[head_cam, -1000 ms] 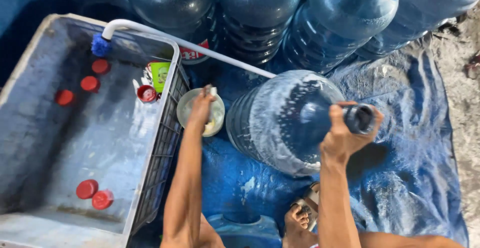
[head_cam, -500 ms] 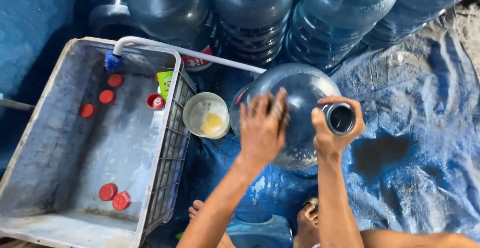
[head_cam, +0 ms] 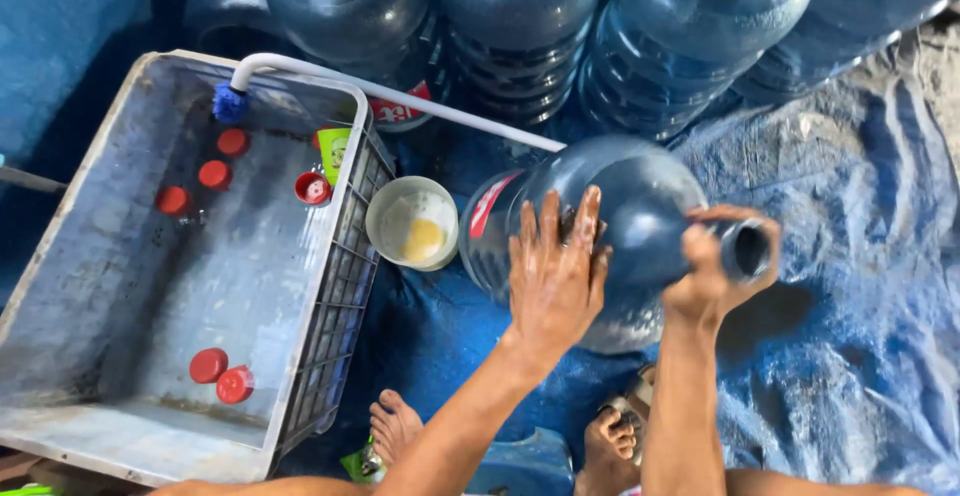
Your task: Scrubbing the exterior of a large plastic water jug with a sponge and soapy water, then rinsing both the exterior and interior.
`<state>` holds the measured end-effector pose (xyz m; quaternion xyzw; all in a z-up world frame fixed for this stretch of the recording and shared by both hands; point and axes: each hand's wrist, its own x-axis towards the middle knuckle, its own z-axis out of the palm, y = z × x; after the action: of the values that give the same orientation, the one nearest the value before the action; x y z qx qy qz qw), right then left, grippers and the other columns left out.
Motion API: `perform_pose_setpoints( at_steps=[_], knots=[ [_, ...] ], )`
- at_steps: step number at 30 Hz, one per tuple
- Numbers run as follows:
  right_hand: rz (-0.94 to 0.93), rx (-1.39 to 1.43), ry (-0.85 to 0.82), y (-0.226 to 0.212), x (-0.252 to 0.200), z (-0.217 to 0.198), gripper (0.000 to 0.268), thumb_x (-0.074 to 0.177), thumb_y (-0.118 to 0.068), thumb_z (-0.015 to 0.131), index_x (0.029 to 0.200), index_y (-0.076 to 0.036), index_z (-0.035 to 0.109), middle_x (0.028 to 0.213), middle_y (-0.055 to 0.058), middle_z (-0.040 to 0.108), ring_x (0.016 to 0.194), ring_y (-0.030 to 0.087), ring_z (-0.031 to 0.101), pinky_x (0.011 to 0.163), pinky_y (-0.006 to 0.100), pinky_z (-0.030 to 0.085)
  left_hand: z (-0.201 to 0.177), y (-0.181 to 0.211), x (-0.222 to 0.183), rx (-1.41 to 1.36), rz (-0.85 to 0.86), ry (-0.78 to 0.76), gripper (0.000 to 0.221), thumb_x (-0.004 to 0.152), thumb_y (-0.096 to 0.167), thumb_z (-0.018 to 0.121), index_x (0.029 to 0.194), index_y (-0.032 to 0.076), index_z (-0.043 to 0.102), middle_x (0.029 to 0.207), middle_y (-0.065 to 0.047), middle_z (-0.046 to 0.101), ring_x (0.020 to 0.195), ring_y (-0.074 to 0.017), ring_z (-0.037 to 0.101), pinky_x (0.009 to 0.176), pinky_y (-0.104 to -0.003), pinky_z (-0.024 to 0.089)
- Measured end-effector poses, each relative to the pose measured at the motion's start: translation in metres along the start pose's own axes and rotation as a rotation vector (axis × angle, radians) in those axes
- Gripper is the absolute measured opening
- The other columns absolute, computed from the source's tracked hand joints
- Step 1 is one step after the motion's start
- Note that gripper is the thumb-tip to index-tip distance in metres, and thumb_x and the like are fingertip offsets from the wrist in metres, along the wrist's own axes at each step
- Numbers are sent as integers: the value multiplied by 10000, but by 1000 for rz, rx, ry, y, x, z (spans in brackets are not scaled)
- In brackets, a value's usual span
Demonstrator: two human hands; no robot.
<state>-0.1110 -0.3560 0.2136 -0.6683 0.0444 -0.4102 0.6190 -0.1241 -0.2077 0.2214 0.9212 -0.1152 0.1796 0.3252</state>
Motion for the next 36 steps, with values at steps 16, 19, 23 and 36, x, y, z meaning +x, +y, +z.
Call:
perform_pose_setpoints(
  at_steps=[16,19,23,36],
  knots=[
    [-61,14,-188,1,-23,39,402,734,-163,917,949,16,629,845,148,684,849,246,735,912,373,584,25,-40,0,110,-150,138,629,1001,262,504,1595,92,383,1550,-281,417,1412,-531,419,1001,-733,388],
    [-62,210,-573,-10,-44,28,383,589,-104,908,859,35,675,796,176,711,811,362,749,951,502,559,32,-81,41,35,-92,170,614,1008,286,541,1560,53,406,1501,-355,455,1287,-546,576,968,-621,530],
    [-88,37,-291,-9,-30,55,424,759,-75,874,1069,21,602,947,146,703,979,306,737,1058,471,512,21,-56,22,-17,-141,121,609,1035,287,451,1610,115,353,1577,-285,409,1356,-524,505,1007,-618,483],
    [-16,107,-375,-7,-28,15,375,751,-244,785,1038,-89,600,945,62,667,939,176,665,1079,404,581,27,-33,96,-115,-147,-198,588,863,275,592,1446,235,536,1378,-123,612,958,-393,710,818,-498,581]
  ],
)
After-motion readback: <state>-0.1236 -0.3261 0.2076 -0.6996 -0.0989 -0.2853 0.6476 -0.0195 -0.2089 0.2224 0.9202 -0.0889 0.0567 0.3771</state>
